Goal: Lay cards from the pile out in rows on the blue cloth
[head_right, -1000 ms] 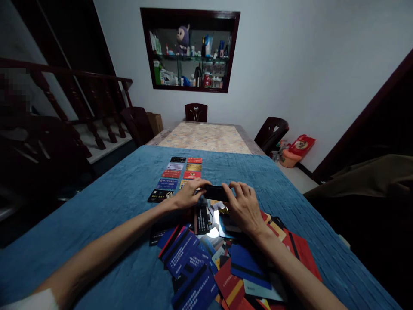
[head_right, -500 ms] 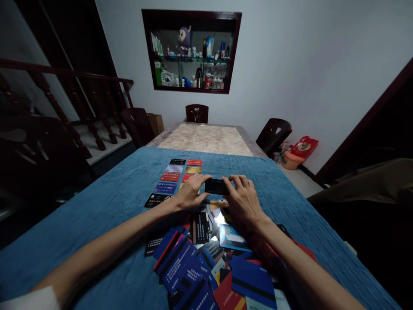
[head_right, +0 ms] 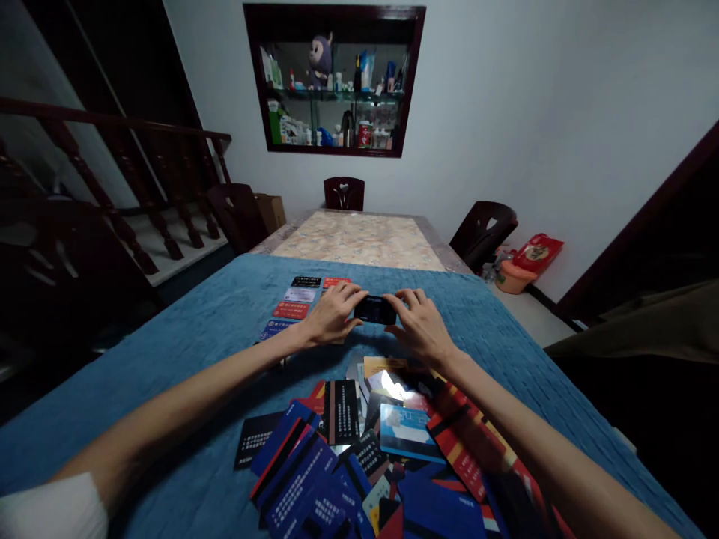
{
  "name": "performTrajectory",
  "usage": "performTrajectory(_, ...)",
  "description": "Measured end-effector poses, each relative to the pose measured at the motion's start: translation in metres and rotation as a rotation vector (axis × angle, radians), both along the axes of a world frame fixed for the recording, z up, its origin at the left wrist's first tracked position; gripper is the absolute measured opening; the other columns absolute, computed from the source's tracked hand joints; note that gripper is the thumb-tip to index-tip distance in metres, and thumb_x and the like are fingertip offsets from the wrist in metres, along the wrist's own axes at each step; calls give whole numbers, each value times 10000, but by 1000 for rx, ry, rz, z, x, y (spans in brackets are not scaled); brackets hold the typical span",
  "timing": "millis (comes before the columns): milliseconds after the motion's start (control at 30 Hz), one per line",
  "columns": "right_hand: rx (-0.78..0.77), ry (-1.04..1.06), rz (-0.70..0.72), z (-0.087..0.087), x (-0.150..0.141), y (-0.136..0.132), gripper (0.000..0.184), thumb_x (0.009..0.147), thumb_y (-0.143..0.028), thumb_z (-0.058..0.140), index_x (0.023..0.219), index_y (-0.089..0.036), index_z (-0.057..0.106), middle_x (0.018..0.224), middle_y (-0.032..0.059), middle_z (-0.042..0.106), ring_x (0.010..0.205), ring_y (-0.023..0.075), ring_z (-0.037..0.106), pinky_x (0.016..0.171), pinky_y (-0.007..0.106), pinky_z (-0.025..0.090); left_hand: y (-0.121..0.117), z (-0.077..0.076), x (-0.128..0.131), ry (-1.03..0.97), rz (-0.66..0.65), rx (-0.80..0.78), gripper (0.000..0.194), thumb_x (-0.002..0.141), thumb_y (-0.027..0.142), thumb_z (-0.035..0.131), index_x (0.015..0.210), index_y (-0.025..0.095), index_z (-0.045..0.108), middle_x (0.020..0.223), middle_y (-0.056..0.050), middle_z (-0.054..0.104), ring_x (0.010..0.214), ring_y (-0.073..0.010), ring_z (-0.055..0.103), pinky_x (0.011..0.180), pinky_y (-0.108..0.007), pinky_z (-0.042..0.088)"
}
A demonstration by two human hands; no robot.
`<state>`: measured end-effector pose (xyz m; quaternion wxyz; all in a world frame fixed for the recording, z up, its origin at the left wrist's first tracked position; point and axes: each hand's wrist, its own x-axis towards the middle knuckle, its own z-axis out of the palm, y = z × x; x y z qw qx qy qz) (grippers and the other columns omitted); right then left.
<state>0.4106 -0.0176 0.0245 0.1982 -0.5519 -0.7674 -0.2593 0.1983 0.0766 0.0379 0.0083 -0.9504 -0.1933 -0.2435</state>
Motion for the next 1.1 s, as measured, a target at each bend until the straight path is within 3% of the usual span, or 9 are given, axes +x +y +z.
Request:
performTrajectory(200, -58, 116, 67, 5, 15, 38, 423, 830, -297, 655, 1242, -222, 596, 1133, 120, 580, 1003, 282, 494, 850, 418, 457, 41, 7, 10, 21, 5, 13, 472, 804, 234, 707, 1237, 162, 534, 1237, -131, 562, 1167, -298, 458, 952, -435, 423)
performTrajectory(467, -164, 222, 18, -9, 29, 96, 374, 793, -251, 675, 1165, -219, 664, 1136, 113, 609, 1022, 273, 512, 864, 402, 448, 88, 1, 31, 65, 80, -99, 378, 782, 216, 717, 1140, 149, 613, 1188, -115, 597, 1155, -294, 466, 968, -429, 421)
performTrajectory(767, -331, 251, -84, -29, 33, 139, 421, 780, -158, 644, 1200, -182, 668, 1203, 111, 643, 1038, 256, 530, 884, 358, 425, 119, -21, 44, 147, 192, -180, 348, 809, 234, 632, 1146, 148, 610, 1226, -119, 603, 1197, -298, 452, 992, -454, 404)
performTrajectory(1100, -441, 286, -135, -43, 39, 176, 397, 767, -184, 652, 1162, -178, 691, 1192, 104, 681, 1091, 251, 587, 974, 332, 388, 138, -32, 58, 221, 324, -251, 318, 783, 236, 617, 1088, 160, 661, 1134, -124, 646, 1206, -322, 469, 994, -449, 412)
